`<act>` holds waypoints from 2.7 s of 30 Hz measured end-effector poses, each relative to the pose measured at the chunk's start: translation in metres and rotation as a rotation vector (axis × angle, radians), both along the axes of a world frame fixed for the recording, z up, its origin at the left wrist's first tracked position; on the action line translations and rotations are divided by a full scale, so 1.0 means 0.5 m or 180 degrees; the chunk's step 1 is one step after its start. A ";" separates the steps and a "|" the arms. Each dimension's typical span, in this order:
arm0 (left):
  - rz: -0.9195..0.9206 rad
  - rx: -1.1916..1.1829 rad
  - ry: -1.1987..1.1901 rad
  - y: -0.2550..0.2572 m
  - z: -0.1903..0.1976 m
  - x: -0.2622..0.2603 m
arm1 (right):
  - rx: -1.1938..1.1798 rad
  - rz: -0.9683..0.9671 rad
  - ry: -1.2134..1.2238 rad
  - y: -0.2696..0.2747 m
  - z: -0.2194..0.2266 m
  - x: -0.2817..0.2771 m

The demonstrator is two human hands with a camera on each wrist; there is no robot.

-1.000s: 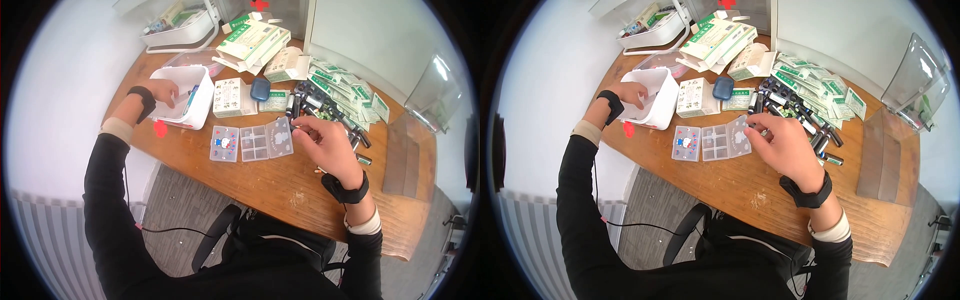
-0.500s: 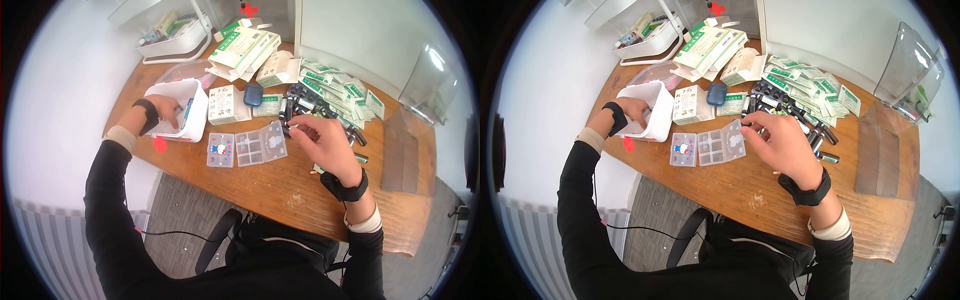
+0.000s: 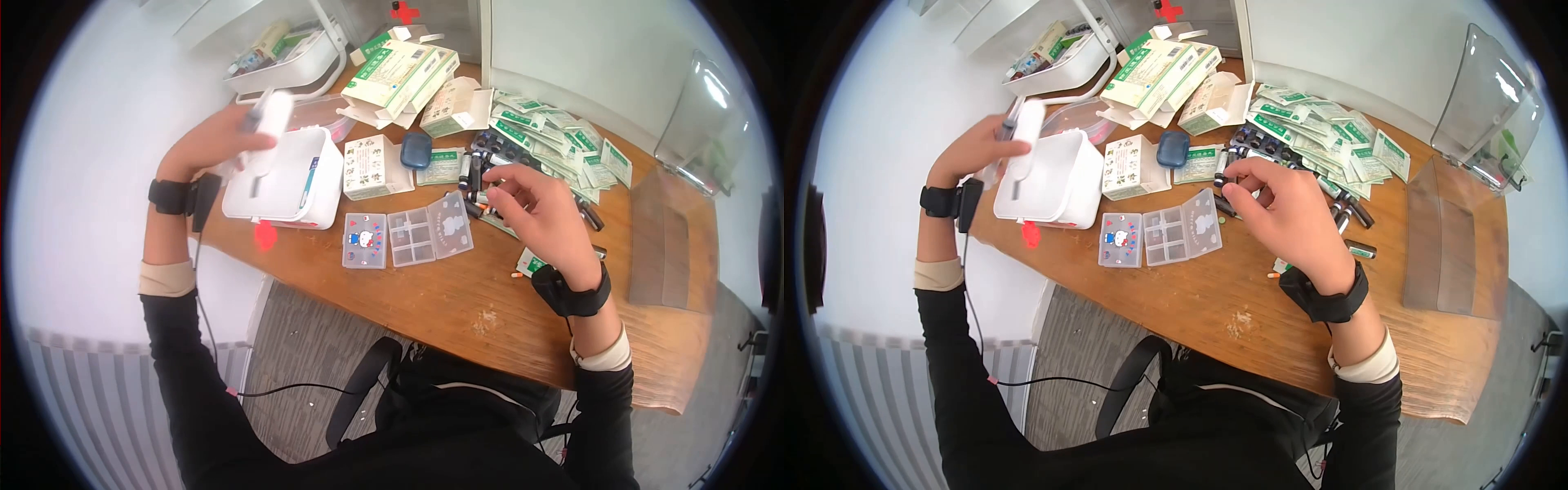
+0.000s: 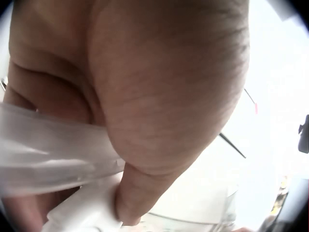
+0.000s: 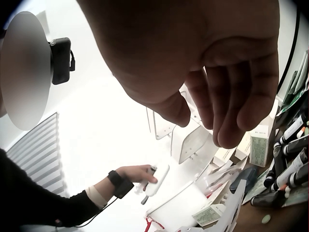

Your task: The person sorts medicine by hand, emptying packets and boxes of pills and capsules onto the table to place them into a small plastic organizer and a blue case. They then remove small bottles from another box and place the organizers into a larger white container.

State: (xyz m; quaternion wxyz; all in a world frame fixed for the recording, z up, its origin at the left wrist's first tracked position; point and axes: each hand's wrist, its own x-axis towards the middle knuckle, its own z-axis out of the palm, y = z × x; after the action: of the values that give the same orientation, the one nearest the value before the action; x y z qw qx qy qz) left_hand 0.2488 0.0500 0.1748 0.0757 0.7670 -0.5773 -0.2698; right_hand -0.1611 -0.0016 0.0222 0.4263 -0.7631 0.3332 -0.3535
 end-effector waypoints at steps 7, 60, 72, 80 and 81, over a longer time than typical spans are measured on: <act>-0.1288 -0.0054 0.1290 -0.099 -0.106 -0.288 | 0.1270 0.0348 -0.0808 0.012 -0.007 0.016; -0.0984 -0.1153 0.2904 -0.184 -0.387 -0.473 | -0.2657 -0.0753 0.1021 -0.103 -0.057 -0.075; -0.1028 -0.0980 0.2986 -0.173 -0.382 -0.486 | -0.2295 -0.0744 0.1421 -0.084 -0.061 -0.062; -0.1150 -0.0676 0.2656 -0.171 -0.374 -0.477 | -0.2270 -0.0683 0.1210 -0.077 -0.064 -0.054; -0.1134 -0.0735 0.2743 -0.172 -0.376 -0.479 | -0.2216 -0.0659 0.1263 -0.076 -0.062 -0.054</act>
State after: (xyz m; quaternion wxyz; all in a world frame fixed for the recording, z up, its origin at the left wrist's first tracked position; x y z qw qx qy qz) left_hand 0.0094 -0.0361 -0.0133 0.3453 0.4610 -0.6420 -0.5060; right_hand -0.1880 -0.0393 -0.0088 0.0325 -0.8775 0.3445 -0.3321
